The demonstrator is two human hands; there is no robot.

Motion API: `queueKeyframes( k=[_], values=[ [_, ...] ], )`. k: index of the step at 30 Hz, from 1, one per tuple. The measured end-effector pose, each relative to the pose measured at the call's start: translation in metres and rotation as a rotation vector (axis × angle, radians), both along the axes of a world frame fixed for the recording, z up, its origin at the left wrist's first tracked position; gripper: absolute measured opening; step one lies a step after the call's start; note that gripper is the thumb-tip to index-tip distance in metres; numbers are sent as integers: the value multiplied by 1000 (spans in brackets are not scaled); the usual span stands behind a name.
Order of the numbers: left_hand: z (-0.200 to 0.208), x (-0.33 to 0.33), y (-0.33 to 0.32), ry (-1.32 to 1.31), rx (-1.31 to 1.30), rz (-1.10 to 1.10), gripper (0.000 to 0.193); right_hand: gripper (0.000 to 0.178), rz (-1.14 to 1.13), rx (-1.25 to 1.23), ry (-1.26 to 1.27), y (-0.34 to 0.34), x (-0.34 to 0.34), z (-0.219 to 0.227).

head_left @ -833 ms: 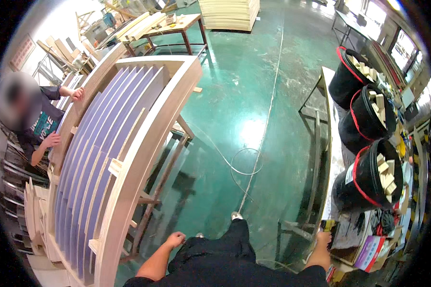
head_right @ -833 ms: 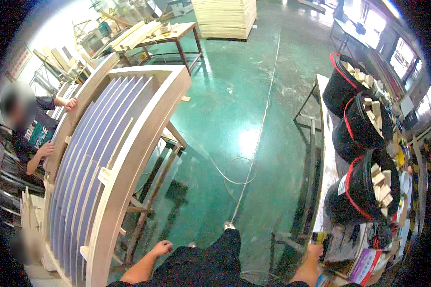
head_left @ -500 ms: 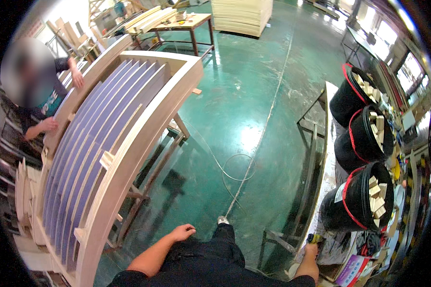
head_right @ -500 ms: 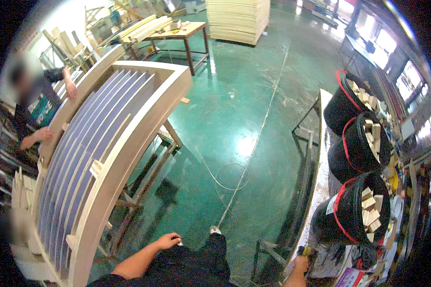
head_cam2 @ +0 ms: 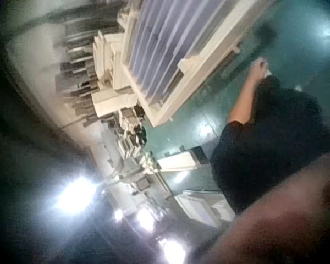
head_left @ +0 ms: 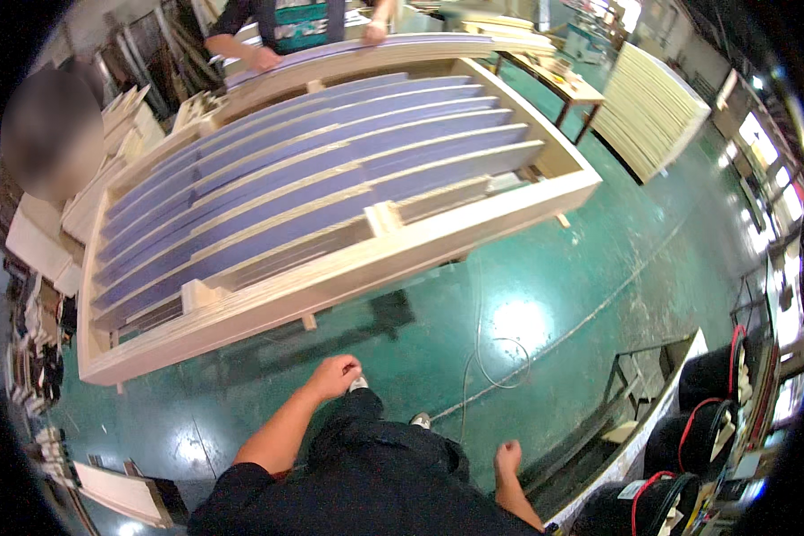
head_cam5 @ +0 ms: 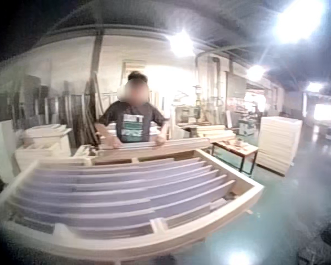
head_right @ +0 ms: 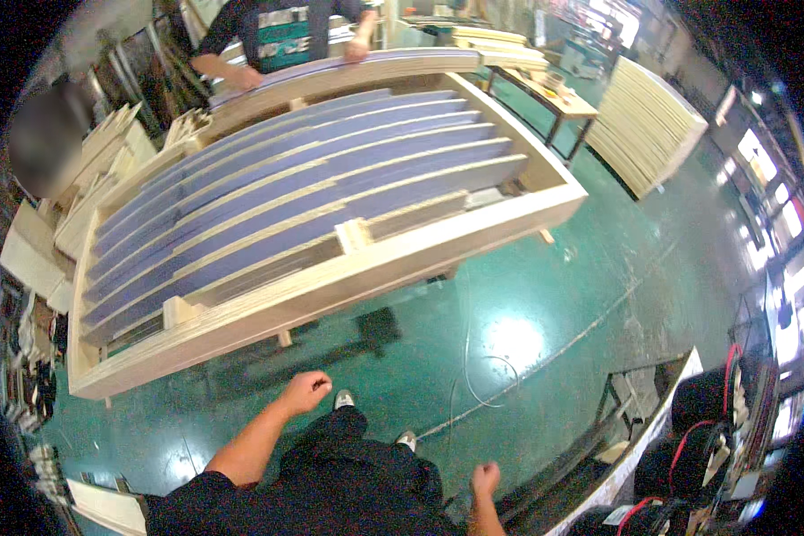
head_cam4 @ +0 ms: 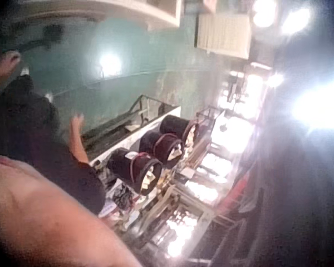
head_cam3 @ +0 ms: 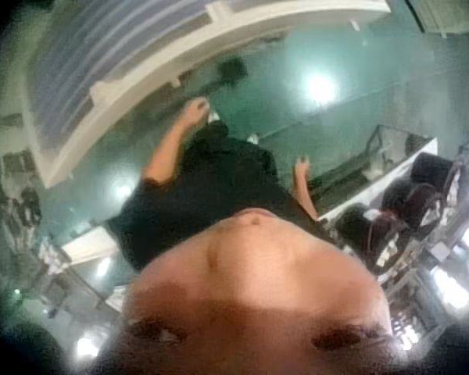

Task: The person assembles a large wooden frame structure by attaching small wooden blocks to the frame using a pneumatic nail gun. They position the blocks and drive nails into them to secure the components together in a workshop setting.

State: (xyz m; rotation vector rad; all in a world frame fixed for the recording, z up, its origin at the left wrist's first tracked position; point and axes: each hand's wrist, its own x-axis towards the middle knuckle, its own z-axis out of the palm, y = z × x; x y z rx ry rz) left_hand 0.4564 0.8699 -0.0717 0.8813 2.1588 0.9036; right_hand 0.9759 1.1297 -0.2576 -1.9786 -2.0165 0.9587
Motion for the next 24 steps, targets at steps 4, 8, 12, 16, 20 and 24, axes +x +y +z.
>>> queueKeyframes(
  k=[4, 8, 12, 16, 20, 24],
  values=[
    [107, -52, -41, 211, 376, 235, 21, 15, 444, 187, 362, 17, -261, 129],
    [165, -106, -111, 403, 509, 521, 17, 18, 837, 536, 659, 16, -431, 265],
    [154, -159, -187, 651, 471, 743, 12, 25, 1022, 716, 677, 20, -544, 343],
    [147, -180, -211, 683, 448, 827, 9, 36, 1051, 951, 606, 41, -610, 369],
    [152, -195, -204, 659, 422, 805, 7, 73, 1171, 1294, 403, 50, -694, 431],
    [170, -210, -166, 744, 416, 743, 7, 87, 1296, 1261, 73, 61, -759, 453]
  ],
)
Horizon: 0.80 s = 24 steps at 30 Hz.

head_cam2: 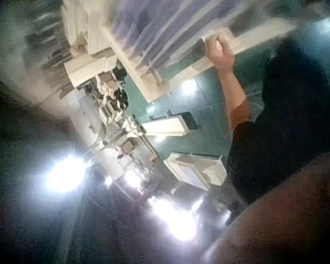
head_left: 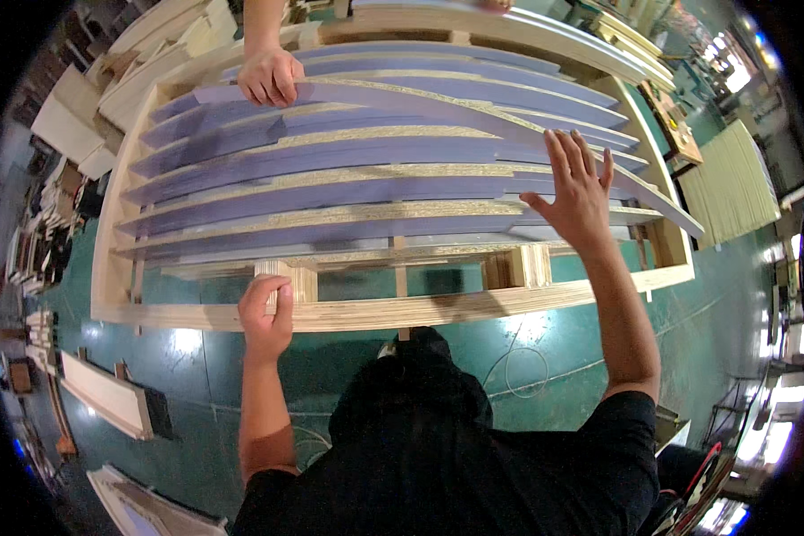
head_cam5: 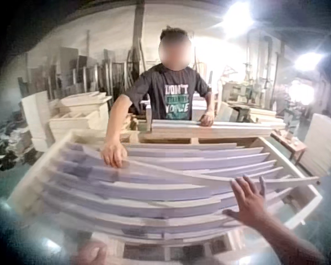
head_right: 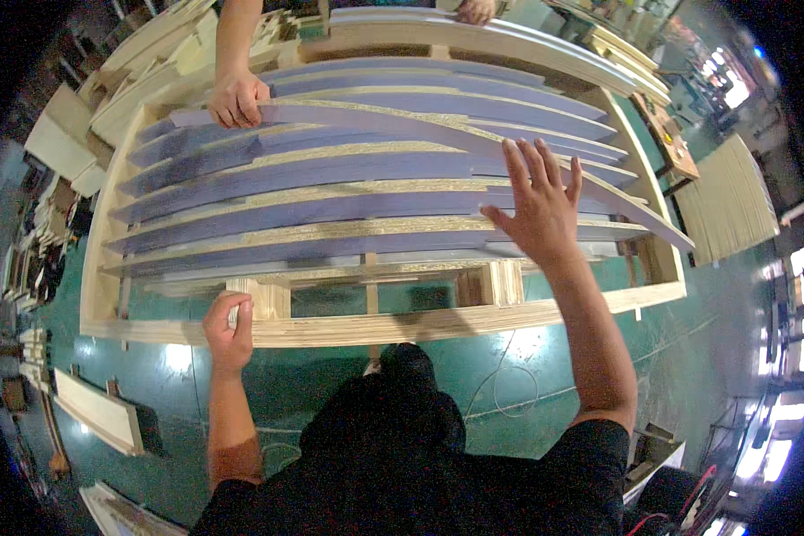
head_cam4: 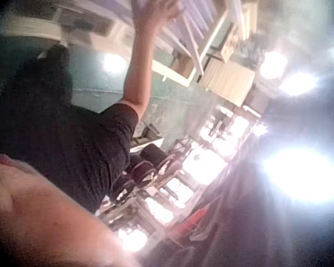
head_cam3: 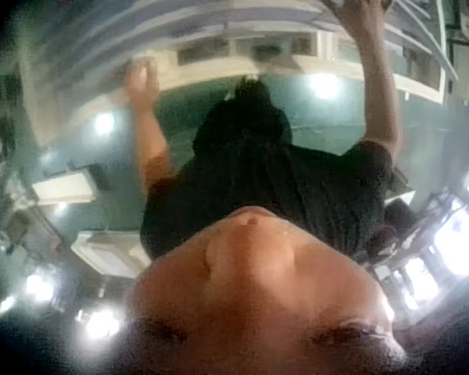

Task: The person assembles a large wooden frame structure by attaching small wooden blocks to the frame using a pneumatic nail gun. They position the blocks and drive nails into them to secure the components together in a workshop setting.

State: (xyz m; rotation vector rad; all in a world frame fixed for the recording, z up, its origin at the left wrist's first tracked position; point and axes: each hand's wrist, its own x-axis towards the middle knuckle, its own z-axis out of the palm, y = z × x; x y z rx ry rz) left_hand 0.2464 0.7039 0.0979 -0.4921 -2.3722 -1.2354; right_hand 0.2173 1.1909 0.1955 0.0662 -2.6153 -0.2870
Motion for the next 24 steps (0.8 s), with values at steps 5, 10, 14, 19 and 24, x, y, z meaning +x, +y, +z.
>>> queueKeyframes(
  k=[5, 10, 14, 19, 24],
  values=[
    [7, -16, 48, -42, -2, -57, 8, 57, 60, -78, -142, 54, -58, -17],
    [32, -39, 91, -6, -85, -187, 9, 35, 236, -170, -298, 61, -63, -6],
    [71, -56, 128, 165, -195, -289, 24, 35, 252, -134, -267, 79, -27, 7],
    [104, -67, 159, 335, -468, -166, 50, 34, 317, -271, -408, 61, -1, -12],
    [58, -95, 103, -194, -850, -257, 40, 35, 431, -358, -530, 0, -8, -47]
  ],
)
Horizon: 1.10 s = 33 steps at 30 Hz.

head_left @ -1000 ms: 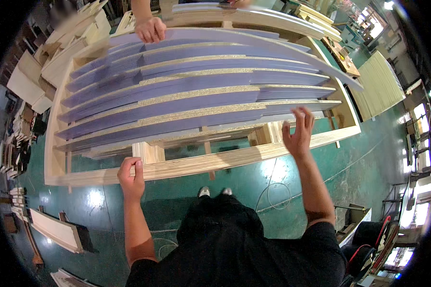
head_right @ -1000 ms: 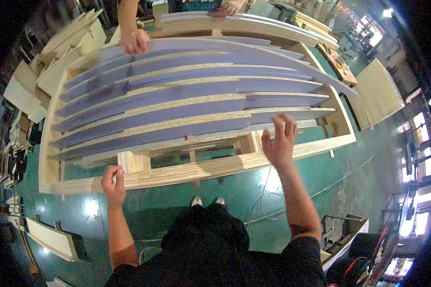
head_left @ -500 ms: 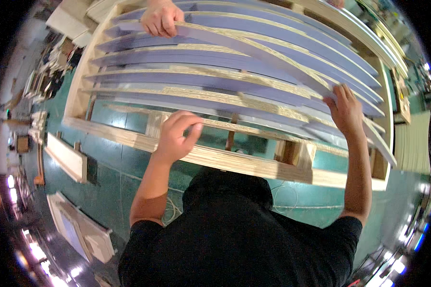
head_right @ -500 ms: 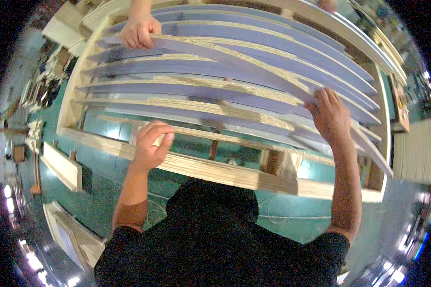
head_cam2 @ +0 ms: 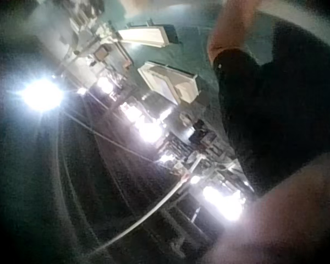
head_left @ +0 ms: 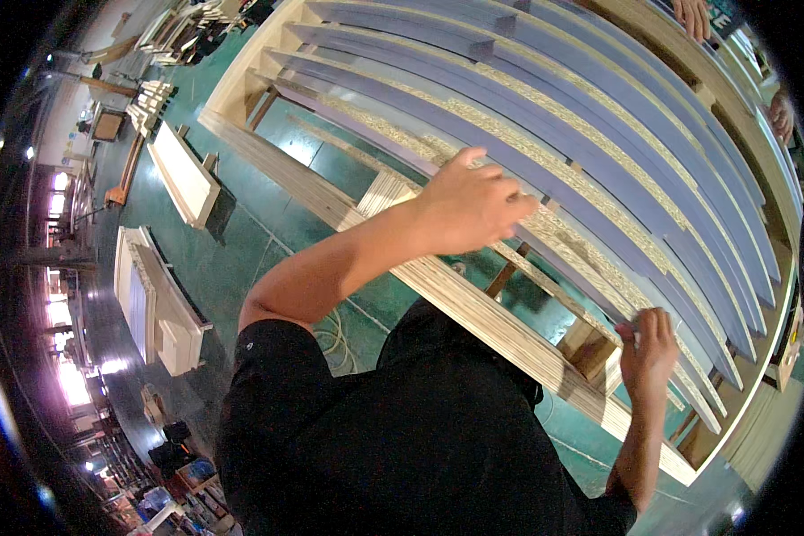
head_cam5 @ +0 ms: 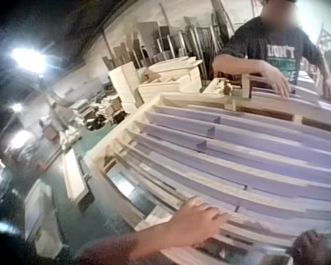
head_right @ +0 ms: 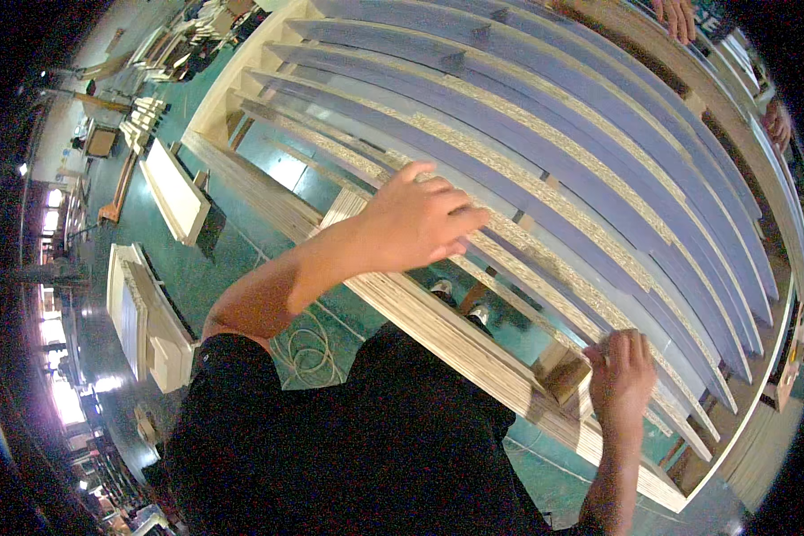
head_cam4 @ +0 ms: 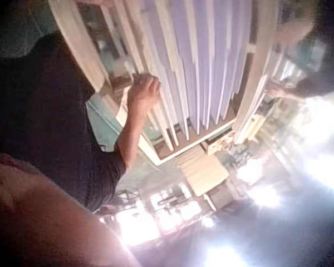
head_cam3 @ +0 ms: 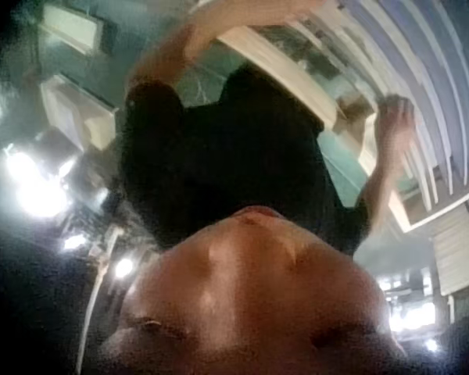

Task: The person assembles a large wooden frame structure by attaching small wooden blocks to the frame using a pneumatic nail gun. They position the blocks and drive nails into them to secure the components together in a workshop setting.

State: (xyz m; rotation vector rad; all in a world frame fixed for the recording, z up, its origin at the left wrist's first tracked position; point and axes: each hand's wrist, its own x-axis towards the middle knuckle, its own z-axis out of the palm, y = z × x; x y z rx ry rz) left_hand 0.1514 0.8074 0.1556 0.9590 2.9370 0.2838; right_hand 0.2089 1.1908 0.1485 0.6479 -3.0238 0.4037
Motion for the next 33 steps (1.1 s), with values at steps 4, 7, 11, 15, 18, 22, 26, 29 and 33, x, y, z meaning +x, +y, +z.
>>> queueKeyframes(
  k=[4, 7, 11, 15, 18, 22, 26, 29, 33],
  values=[
    [-44, -3, -42, -191, -31, 87, 28, 31, 15, 46, -26, -40, -11, -50],
    [-67, -5, -56, -189, -48, 140, 26, 30, 10, 79, -56, -62, -15, -68],
    [-81, 3, -70, -280, -73, 164, 21, 26, -22, 104, -163, -80, -5, -85],
    [-83, 6, -73, -296, -87, 187, 19, 25, -11, 56, -146, -83, 3, -84],
    [-88, 7, -77, -231, -75, 178, 19, 26, 7, -1, -94, -88, 3, -86],
    [-85, 7, -85, -222, -102, 166, 20, 26, 10, 18, -91, -98, 4, -88],
    [-100, 13, -84, -93, -89, 149, 19, 28, 8, 8, -121, -99, 3, -84],
    [-107, 14, -80, -54, -56, 170, 19, 30, 4, 8, -114, -93, 6, -89],
    [-104, 14, -80, -76, -46, 184, 18, 31, -31, 8, -151, -91, 7, -91]
  ],
)
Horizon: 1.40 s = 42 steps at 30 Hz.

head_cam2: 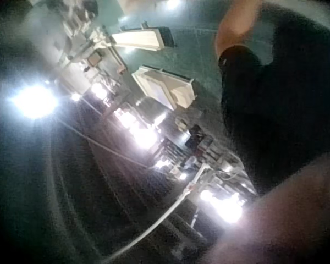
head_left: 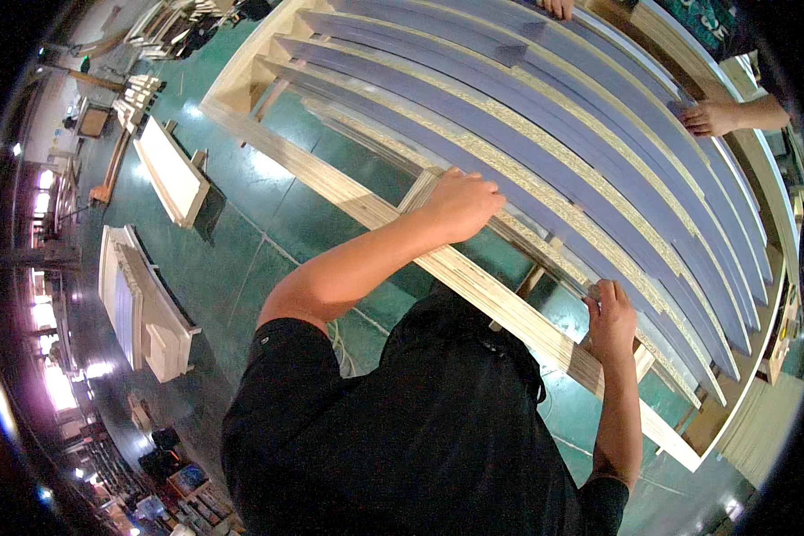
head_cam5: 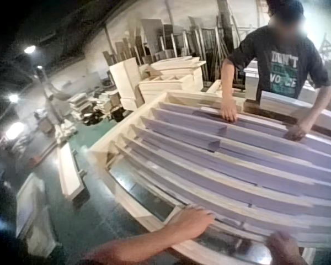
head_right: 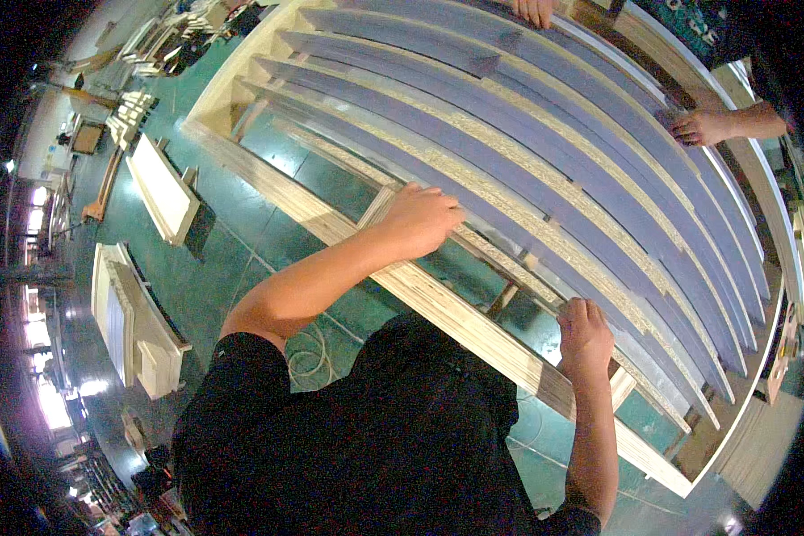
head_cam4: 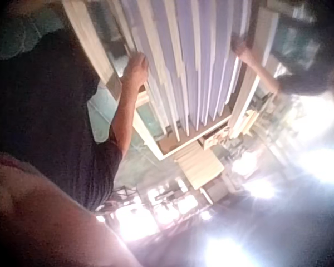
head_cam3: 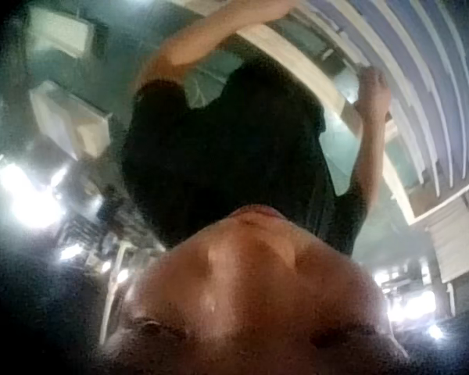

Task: The person assembles a large wooden frame structure by attaching small wooden blocks to the frame using a pneumatic nail gun. They position the blocks and drive nails into them to secure the components together in a workshop setting.

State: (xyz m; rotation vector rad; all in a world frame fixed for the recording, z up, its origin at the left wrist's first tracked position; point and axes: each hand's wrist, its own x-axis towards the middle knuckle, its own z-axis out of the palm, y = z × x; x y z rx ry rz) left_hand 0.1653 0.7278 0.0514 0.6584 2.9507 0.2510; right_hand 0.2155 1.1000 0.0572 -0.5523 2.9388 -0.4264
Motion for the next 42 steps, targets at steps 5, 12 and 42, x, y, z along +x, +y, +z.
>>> queueKeyframes(
  k=[5, 12, 42],
  values=[
    [5, -2, -4, -58, -1, -4, 17, 30, -8, 12, -18, -3, 1, 3],
    [14, 0, -19, -32, 3, 0, 16, 23, 26, -14, 40, -17, 2, 5],
    [-8, -11, -21, 79, 85, -53, 31, 28, -71, -34, 237, -21, 10, -20]
  ],
)
